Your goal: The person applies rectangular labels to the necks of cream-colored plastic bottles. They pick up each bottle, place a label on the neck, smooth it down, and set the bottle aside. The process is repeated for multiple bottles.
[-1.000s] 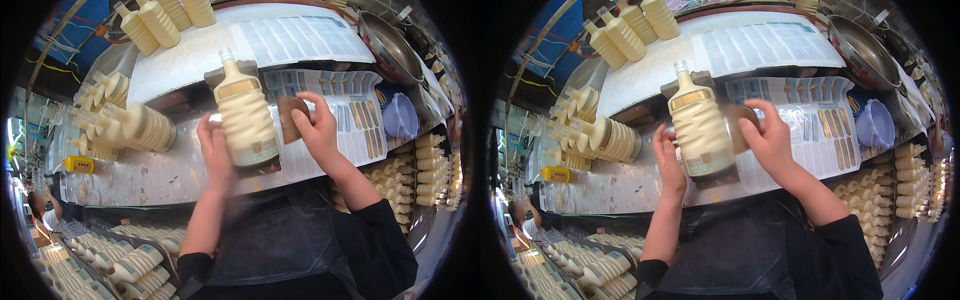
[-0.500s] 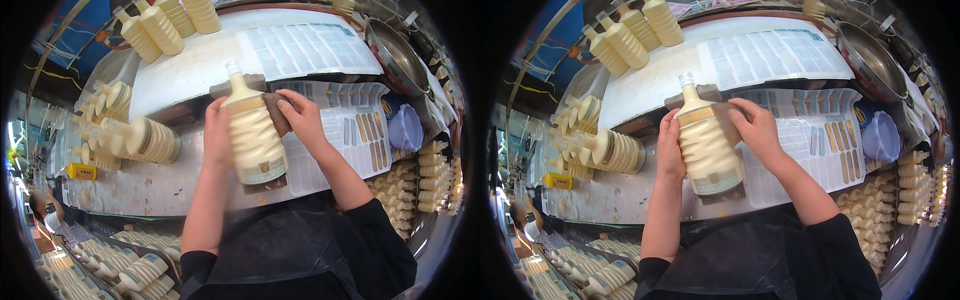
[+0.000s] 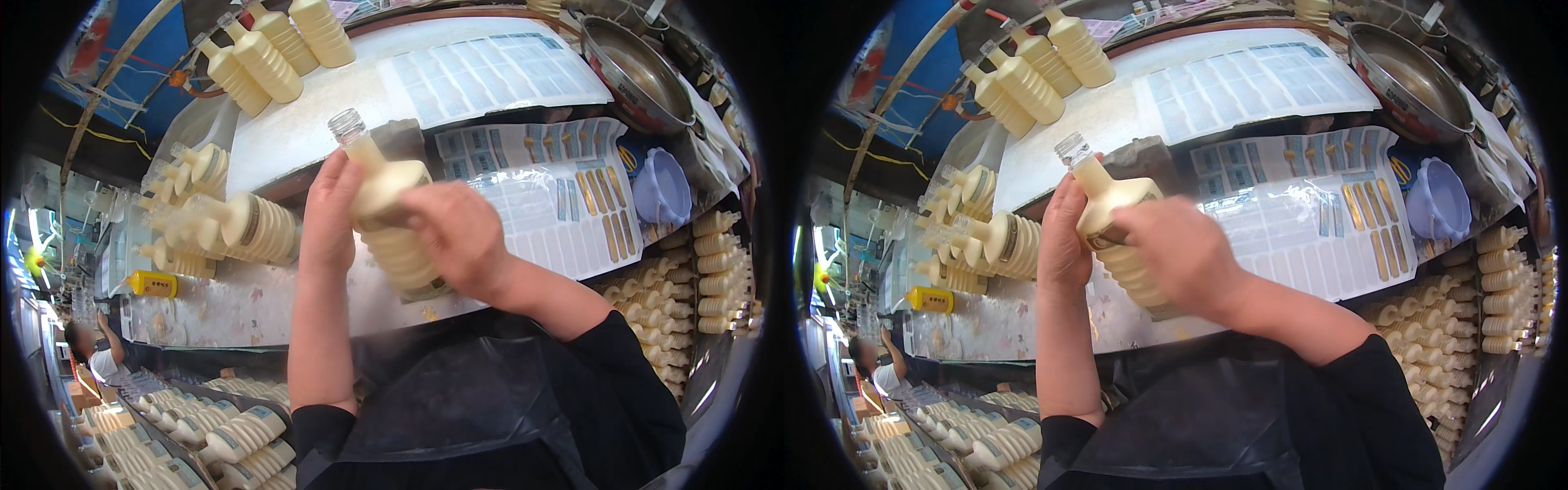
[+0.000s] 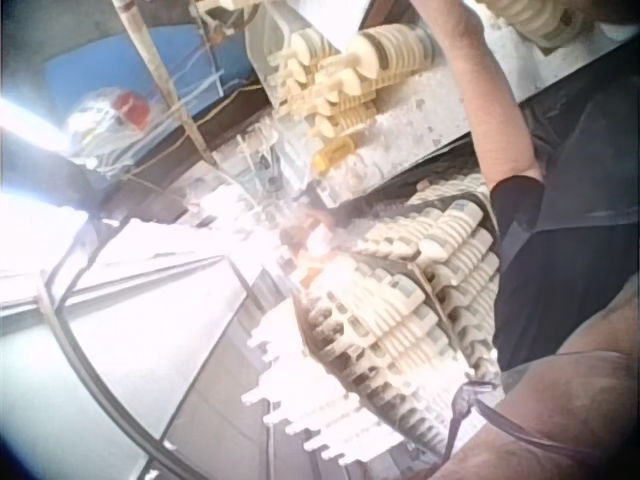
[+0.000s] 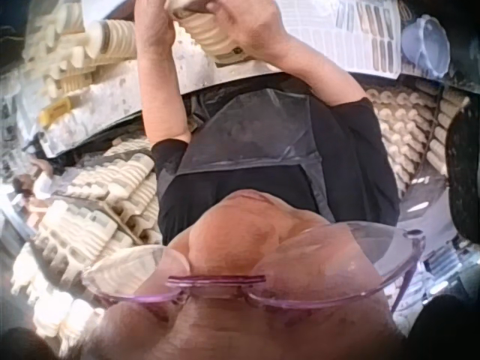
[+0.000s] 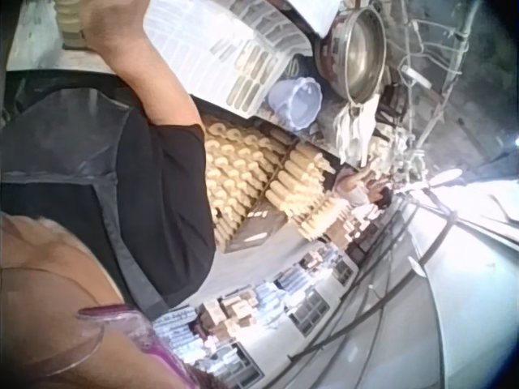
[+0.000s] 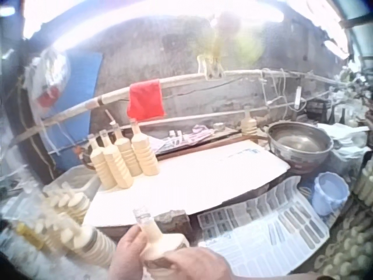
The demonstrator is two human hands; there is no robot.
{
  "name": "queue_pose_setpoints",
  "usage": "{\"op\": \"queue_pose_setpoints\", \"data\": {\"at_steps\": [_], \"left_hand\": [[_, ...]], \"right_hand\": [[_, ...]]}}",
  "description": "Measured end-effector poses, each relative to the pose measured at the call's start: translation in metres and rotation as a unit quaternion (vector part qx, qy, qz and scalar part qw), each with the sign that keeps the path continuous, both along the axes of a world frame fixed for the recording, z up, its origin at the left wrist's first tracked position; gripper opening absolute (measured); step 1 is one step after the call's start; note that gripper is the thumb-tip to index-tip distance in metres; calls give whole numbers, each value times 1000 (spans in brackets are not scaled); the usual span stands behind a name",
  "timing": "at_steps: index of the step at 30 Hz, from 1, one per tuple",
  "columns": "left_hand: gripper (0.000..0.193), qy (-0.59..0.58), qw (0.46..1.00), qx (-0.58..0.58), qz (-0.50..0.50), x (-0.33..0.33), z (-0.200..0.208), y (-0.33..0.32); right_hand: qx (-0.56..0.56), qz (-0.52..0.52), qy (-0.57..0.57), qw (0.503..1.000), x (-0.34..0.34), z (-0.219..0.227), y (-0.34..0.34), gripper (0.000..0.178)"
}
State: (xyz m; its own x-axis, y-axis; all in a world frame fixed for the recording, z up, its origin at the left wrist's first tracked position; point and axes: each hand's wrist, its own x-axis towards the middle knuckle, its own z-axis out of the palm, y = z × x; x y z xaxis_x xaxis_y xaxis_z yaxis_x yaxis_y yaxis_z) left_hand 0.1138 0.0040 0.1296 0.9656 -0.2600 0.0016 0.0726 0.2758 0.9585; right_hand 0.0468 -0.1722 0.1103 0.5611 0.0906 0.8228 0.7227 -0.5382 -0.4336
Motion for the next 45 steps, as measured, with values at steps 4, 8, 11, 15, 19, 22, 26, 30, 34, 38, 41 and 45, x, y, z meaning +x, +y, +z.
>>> {"op": "queue_pose_setpoints", "data": {"at_steps": [4, 8, 11, 15, 19, 22, 26, 30, 34, 38, 41, 45], "left_hand": [[31, -19, 997, 76, -26, -14, 10, -3], [29, -86, 984, 153, -10, -39, 24, -5], [29, -167, 962, 216, 11, -61, 29, -1], [36, -421, 848, 319, 39, -100, 37, 5], [35, -573, 718, 392, 39, -150, 44, 15], [34, -591, 699, 395, 74, -176, 33, 29], [37, -579, 671, 452, 102, -204, 38, 49], [41, -521, 680, 478, 192, -205, 41, 72], [30, -370, 784, 378, 324, -188, 24, 111], [29, -235, 757, 421, 441, -172, 9, 163], [28, -191, 685, 477, 516, -151, 7, 200], [32, -147, 560, 541, 610, -117, -3, 258]], "right_hand": [[166, -58, 123, 977, -8, -25, -13, 28], [239, -53, 178, 953, -11, -31, -15, 27], [293, -4, 223, 930, -13, -32, -21, 29], [388, 67, 270, 879, -17, -29, -35, 30], [414, 61, 284, 863, -21, -27, -49, 28], [410, 52, 300, 860, -21, -31, -49, 27], [362, 56, 304, 879, -19, -28, -39, 28], [301, 68, 338, 889, -7, -33, -29, 28], [240, 114, 423, 866, -2, -56, -25, 29], [166, 111, 441, 875, -2, -83, -18, 34], [145, 102, 446, 877, -3, -93, -16, 36], [122, 62, 448, 883, -1, -98, -22, 34]]}}
